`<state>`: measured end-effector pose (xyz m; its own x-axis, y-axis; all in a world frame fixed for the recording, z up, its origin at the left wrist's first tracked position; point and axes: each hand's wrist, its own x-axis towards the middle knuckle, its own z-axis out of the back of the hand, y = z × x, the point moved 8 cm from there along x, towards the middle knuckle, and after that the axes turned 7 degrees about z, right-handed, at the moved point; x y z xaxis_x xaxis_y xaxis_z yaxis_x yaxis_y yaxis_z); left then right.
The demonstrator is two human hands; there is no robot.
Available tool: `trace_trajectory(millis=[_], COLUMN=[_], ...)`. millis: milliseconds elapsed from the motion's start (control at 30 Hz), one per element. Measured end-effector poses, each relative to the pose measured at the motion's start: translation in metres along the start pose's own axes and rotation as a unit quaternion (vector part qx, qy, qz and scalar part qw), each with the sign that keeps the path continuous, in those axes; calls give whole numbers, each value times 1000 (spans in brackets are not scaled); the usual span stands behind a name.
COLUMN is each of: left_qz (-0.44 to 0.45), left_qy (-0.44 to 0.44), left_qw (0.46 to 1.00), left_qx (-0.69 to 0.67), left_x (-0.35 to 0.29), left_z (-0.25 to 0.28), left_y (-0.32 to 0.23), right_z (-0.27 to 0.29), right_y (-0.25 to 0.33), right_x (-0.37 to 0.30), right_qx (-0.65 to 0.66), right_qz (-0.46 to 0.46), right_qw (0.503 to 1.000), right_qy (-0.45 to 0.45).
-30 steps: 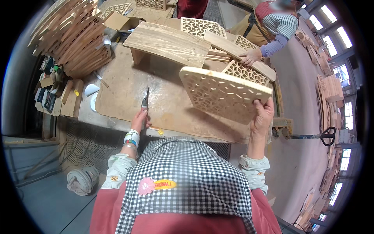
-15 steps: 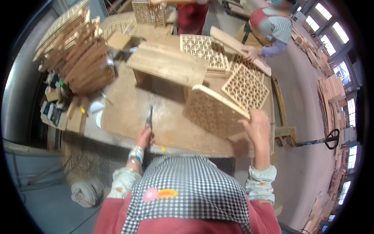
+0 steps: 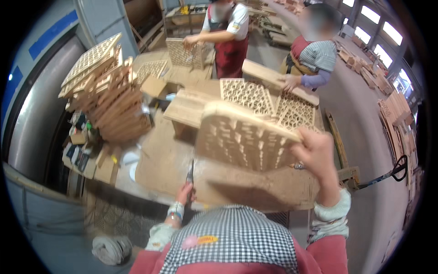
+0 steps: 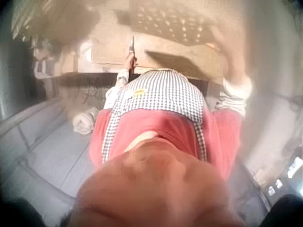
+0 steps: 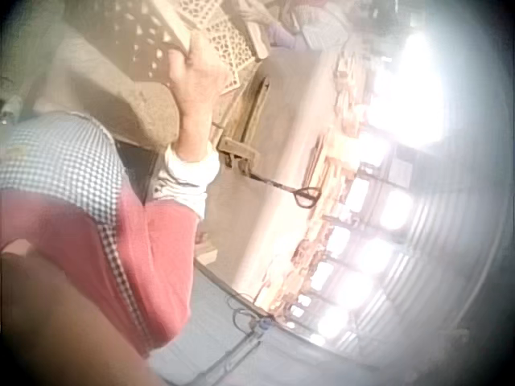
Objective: The person cleans edges of a decorative wooden panel with a tool and then fits it into a wooden frame at a workshop table.
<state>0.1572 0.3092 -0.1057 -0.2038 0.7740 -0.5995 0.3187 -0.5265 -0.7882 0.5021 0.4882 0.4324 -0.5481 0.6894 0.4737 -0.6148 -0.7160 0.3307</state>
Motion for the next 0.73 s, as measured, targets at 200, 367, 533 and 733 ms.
trace_trajectory(millis=[200, 367, 533, 733], left_qz=[-8, 24, -18, 60], left_qy=[-5, -14, -34, -30], left_qw=[997, 998, 998, 998], left_qx=[75, 50, 43, 9], left_x=[17, 22, 19, -3], left_z=[-6, -4, 10, -11], left_y=[-6, 12, 21, -11], right_z=[15, -43, -60, -66], right_y=[22, 24, 45, 38], right_x=[70, 89, 102, 105], right_qx=[-69, -157, -149, -177], right_qz=[91, 194, 211, 178], right_qw=[987, 966, 966, 968], right_qy=[-110, -75, -1, 18])
